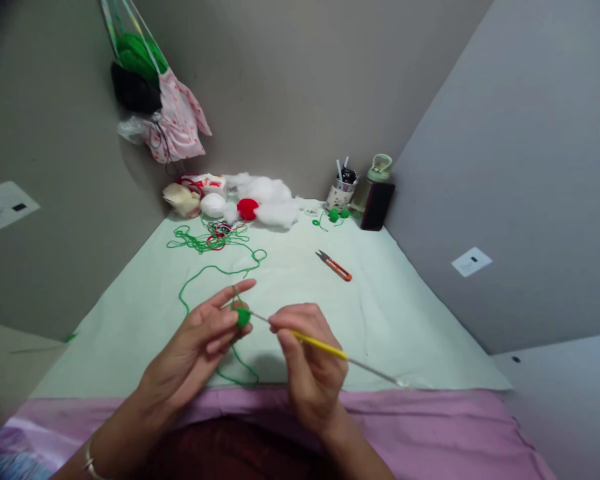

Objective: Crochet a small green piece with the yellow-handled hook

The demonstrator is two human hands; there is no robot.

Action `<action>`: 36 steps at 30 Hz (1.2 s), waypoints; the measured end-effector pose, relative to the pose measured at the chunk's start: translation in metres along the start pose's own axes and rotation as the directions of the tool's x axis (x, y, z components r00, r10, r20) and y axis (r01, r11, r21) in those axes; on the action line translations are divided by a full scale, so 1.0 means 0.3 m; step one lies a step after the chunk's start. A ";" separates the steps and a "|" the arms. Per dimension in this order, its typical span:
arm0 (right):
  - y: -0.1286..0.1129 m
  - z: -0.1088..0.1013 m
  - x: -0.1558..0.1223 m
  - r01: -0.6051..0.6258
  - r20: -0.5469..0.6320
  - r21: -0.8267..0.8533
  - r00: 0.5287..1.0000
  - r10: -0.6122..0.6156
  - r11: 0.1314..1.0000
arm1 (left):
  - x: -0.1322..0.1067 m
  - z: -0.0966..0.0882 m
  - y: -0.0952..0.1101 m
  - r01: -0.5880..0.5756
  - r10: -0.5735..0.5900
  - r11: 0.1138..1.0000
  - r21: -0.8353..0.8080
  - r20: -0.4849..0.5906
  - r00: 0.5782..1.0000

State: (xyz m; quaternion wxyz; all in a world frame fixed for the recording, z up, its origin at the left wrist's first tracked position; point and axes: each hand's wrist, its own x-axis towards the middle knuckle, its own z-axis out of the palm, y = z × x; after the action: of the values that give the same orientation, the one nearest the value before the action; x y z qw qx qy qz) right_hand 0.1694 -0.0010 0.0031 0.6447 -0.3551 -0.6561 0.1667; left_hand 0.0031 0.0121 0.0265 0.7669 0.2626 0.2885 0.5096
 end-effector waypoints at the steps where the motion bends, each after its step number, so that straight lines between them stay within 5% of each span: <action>1: -0.003 0.000 0.012 -0.073 -0.012 0.115 0.997 0.075 0.991 | 0.002 -0.006 0.003 -0.031 0.031 0.999 0.021 -0.015 0.999; 5: -0.004 0.015 0.039 -0.235 0.071 0.369 0.972 0.225 0.899 | 0.000 -0.012 -0.012 -0.099 0.101 0.986 0.134 -0.007 0.995; 19: 0.000 0.035 0.026 -0.200 0.074 0.197 0.979 0.189 0.960 | 0.003 0.008 -0.043 -0.129 0.138 0.973 0.191 -0.035 0.990; 23: 0.019 0.037 -0.013 0.033 0.103 -0.114 0.995 -0.021 0.993 | 0.001 0.005 -0.059 -0.138 0.145 0.980 0.142 -0.040 0.989; 26: 0.026 0.032 -0.029 0.226 0.106 -0.255 0.973 -0.206 0.940 | 0.006 0.000 -0.060 0.043 -0.042 0.998 -0.037 0.008 0.999; 28: 0.022 0.025 -0.018 0.132 0.052 -0.159 0.991 -0.125 0.978 | 0.011 -0.006 -0.049 0.132 -0.128 0.982 -0.133 0.034 0.991; 31: 0.008 0.015 0.017 -0.106 -0.025 0.100 0.994 0.109 0.989 | 0.014 -0.009 -0.026 0.085 -0.085 0.987 -0.136 0.000 0.996; 36: 0.005 0.024 0.040 -0.246 0.087 0.344 0.969 0.230 0.906 | 0.003 0.007 -0.028 -0.015 0.016 0.998 0.065 -0.016 1.000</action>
State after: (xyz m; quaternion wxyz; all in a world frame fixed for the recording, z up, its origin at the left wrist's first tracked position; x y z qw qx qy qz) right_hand 0.1639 0.0100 0.0100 0.6579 -0.3073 -0.5816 0.3666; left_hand 0.0101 0.0097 0.0218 0.7516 0.2855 0.3092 0.5079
